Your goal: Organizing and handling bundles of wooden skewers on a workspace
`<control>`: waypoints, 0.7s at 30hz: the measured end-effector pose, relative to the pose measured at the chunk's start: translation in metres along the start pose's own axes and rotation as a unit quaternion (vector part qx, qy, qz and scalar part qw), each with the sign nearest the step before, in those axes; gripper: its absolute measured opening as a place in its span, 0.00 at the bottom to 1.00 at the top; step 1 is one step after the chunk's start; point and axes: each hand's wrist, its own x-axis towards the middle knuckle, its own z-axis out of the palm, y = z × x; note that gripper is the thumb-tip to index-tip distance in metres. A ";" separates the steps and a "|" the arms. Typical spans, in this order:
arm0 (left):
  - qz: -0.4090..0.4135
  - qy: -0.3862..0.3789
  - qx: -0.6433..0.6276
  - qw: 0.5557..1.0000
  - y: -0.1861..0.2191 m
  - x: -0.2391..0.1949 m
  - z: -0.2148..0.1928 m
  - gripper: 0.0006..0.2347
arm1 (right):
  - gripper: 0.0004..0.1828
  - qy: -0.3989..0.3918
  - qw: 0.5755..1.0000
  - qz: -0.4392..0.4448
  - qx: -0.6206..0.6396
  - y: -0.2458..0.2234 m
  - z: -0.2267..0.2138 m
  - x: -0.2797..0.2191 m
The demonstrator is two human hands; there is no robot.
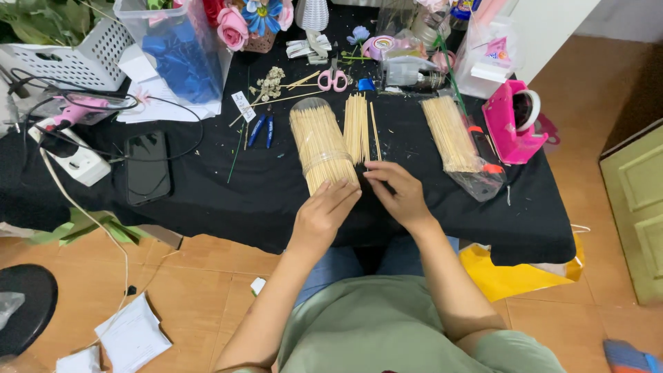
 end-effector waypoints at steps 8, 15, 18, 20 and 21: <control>-0.080 -0.116 -0.019 0.990 -0.024 -0.024 0.024 0.11 | 0.07 0.089 0.984 0.138 0.074 0.050 -0.017 -0.031; -0.078 -0.131 0.028 0.988 -0.021 -0.027 0.026 0.11 | 0.07 0.086 0.970 0.205 0.097 0.049 -0.011 -0.033; -0.087 -0.118 0.037 0.989 -0.028 -0.035 0.035 0.11 | 0.07 0.070 0.976 0.191 0.072 0.048 -0.013 -0.032; -0.087 -0.104 0.047 0.990 -0.022 -0.033 0.032 0.11 | 0.07 0.067 0.976 0.194 0.069 0.045 -0.013 -0.032; -0.089 -0.090 0.056 0.990 -0.020 -0.031 0.031 0.11 | 0.07 0.063 0.976 0.197 0.067 0.044 -0.013 -0.031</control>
